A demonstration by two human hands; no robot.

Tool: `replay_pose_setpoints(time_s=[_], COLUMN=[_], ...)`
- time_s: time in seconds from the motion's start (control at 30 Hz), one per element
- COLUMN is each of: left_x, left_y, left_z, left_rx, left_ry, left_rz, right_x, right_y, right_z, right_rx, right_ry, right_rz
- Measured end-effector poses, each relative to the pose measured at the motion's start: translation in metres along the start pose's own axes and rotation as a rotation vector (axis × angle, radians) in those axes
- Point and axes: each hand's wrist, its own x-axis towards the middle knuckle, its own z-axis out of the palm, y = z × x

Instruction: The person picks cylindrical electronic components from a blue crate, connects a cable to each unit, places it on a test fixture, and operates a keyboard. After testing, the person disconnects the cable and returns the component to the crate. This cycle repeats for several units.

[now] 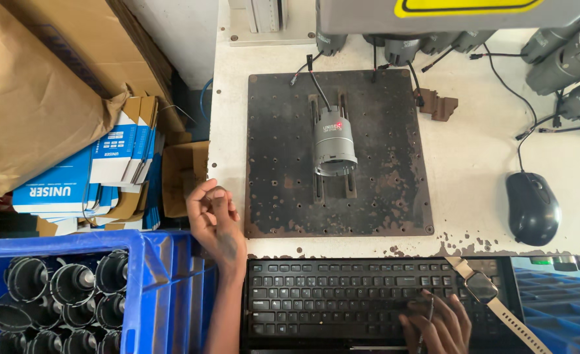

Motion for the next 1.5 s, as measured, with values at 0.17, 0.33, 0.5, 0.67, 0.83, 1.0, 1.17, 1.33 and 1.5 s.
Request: replay_pose_setpoints(time_s=[0.17,0.33,0.5,0.67,0.83,1.0,1.17,1.33,1.5], left_x=[0.002,0.002,0.002,0.000,-0.002,-0.001,0.001,0.000,0.000], left_y=[-0.004,-0.008,-0.005,-0.004,-0.006,-0.006,-0.006,-0.005,-0.005], left_z=[-0.001,-0.002,-0.004,-0.004,-0.004,-0.005,-0.003,-0.003,-0.003], left_rx=[-0.052,-0.099,-0.105,-0.007,0.075,0.091,0.068,0.079,0.066], left_ry=[-0.024,-0.051,-0.080,-0.099,-0.083,-0.088,-0.090,-0.097,-0.101], left_rz=[0.012,0.044,0.049,0.046,0.029,0.035,0.049,0.048,0.049], right_x=[-0.002,-0.003,-0.004,-0.005,-0.004,-0.007,-0.009,-0.007,-0.008], right_y=[0.001,0.002,0.003,0.004,0.005,0.007,0.010,0.008,0.007], right_z=[0.002,0.003,0.003,0.004,0.005,0.005,0.007,0.006,0.005], right_rx=[-0.007,-0.002,0.001,0.000,0.005,-0.006,-0.012,-0.023,-0.011], right_ry=[-0.005,0.008,-0.007,-0.006,0.006,-0.016,-0.022,-0.023,0.000], right_rz=[0.039,0.021,0.022,0.028,0.007,0.028,0.033,0.031,0.025])
